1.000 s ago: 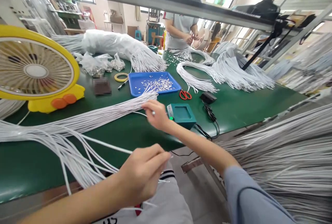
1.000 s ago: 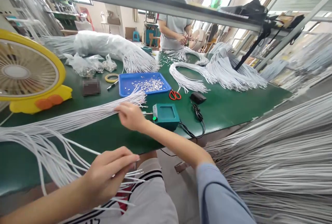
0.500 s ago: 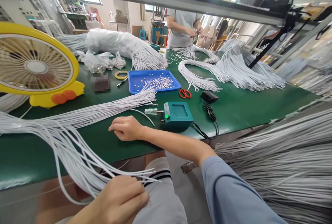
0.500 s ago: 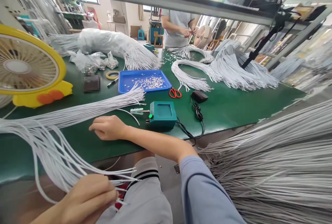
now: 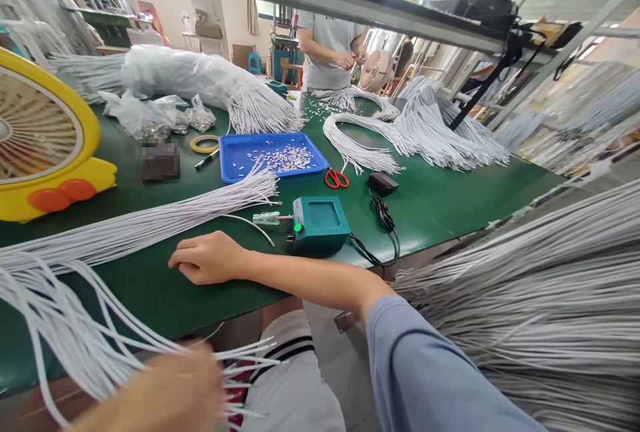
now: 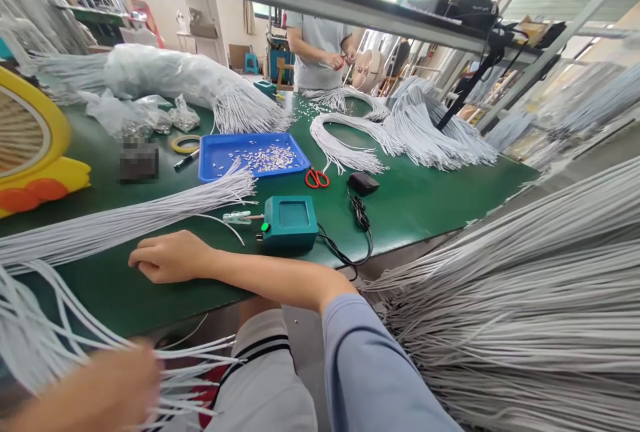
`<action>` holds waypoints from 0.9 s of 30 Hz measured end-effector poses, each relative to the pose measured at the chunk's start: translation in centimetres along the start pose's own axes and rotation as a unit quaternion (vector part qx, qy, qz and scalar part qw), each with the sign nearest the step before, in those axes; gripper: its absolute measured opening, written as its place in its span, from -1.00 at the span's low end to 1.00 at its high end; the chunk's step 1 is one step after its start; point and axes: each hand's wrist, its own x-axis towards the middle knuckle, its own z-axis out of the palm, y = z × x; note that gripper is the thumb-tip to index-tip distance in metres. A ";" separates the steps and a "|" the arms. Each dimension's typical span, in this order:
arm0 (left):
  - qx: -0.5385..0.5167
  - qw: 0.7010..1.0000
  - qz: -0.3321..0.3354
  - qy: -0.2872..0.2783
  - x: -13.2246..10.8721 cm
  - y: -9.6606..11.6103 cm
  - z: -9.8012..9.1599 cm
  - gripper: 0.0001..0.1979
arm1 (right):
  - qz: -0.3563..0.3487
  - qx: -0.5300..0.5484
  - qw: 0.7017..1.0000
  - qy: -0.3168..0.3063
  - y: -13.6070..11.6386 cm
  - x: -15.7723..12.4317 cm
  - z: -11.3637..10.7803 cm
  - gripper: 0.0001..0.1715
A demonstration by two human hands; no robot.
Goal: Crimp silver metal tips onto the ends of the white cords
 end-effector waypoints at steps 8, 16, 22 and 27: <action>0.257 0.930 -0.248 -0.086 0.3 -13.5 -3.1 -0.77 | 0.073 -0.031 0.995 0.061 -0.1 -0.2 -0.1 -0.76; 0.410 0.847 -0.206 -0.267 2.4 -13.0 -1.9 -0.66 | 0.011 -0.035 0.998 0.041 0.2 -0.1 -0.2 -0.79; 0.409 0.807 -0.264 -0.334 4.1 -14.5 -1.3 -0.76 | -0.036 0.011 0.994 0.103 0.6 0.1 -0.7 -0.76; 0.406 0.797 -0.303 -0.327 4.5 -14.6 -0.9 -0.71 | -0.061 0.021 0.992 0.106 0.7 0.2 -0.7 -0.75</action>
